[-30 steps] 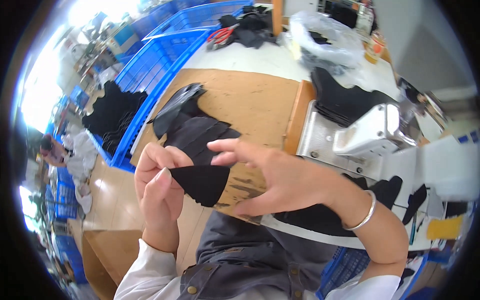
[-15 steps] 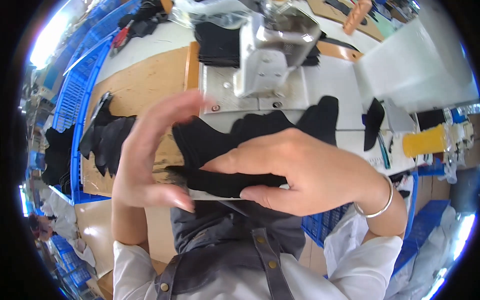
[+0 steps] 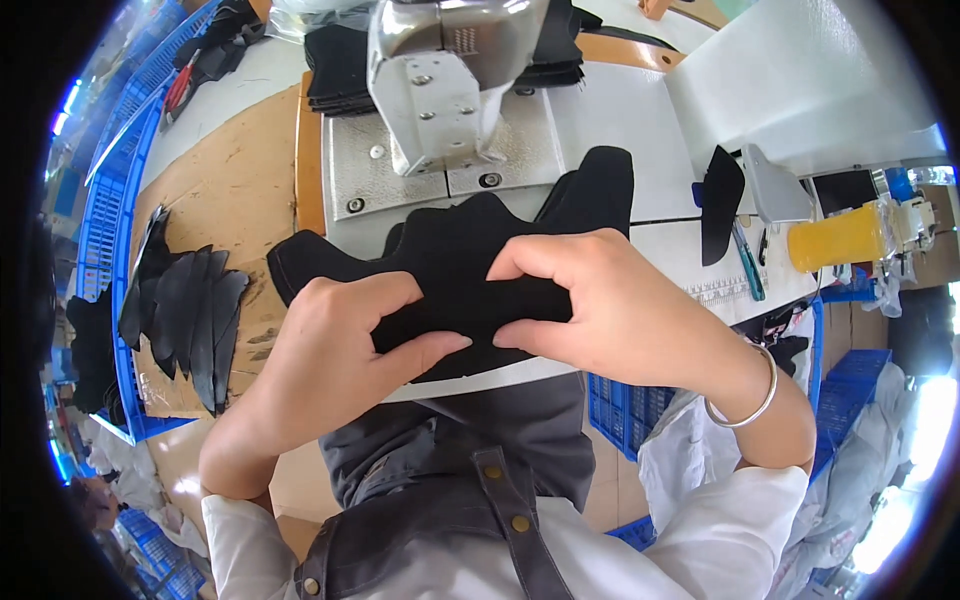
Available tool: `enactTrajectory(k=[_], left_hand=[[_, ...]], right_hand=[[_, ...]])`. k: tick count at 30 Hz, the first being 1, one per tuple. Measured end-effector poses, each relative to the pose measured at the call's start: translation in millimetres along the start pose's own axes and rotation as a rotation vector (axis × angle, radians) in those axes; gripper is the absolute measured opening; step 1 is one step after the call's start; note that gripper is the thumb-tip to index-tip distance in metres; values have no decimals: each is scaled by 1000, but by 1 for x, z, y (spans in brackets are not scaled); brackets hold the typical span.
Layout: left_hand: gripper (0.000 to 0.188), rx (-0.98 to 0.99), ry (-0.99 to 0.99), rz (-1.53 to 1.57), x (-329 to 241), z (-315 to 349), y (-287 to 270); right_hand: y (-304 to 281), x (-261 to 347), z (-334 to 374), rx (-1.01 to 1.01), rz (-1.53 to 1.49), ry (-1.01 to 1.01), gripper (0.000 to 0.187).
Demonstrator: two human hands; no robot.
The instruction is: Organizing and aligning black fabric shoe upper components on a workstation in preparation for stitching.
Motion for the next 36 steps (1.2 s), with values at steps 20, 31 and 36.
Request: enactTrajectory(k=[20,31,36], left_hand=[[41,-16,14,-191,-2,-1,5],[39,-9,15,-217,-4,0,6],[39,-30,30,-260,-2,3,2]], right_hand=[[1,3,-2,29,111,-14,34],[4,6,-5,24,125,-9,35],[9,7,-10,-4,194,-33,35]])
Point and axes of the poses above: each hand's wrist, its own z-axis away from the middle knuckle, its own y-axis out of the palm, x = y × z, the point moved 1 cm from there along -z, towards the middle knuckle, and after that the axes turned 4 degrees about x, right-handed, at the moved point
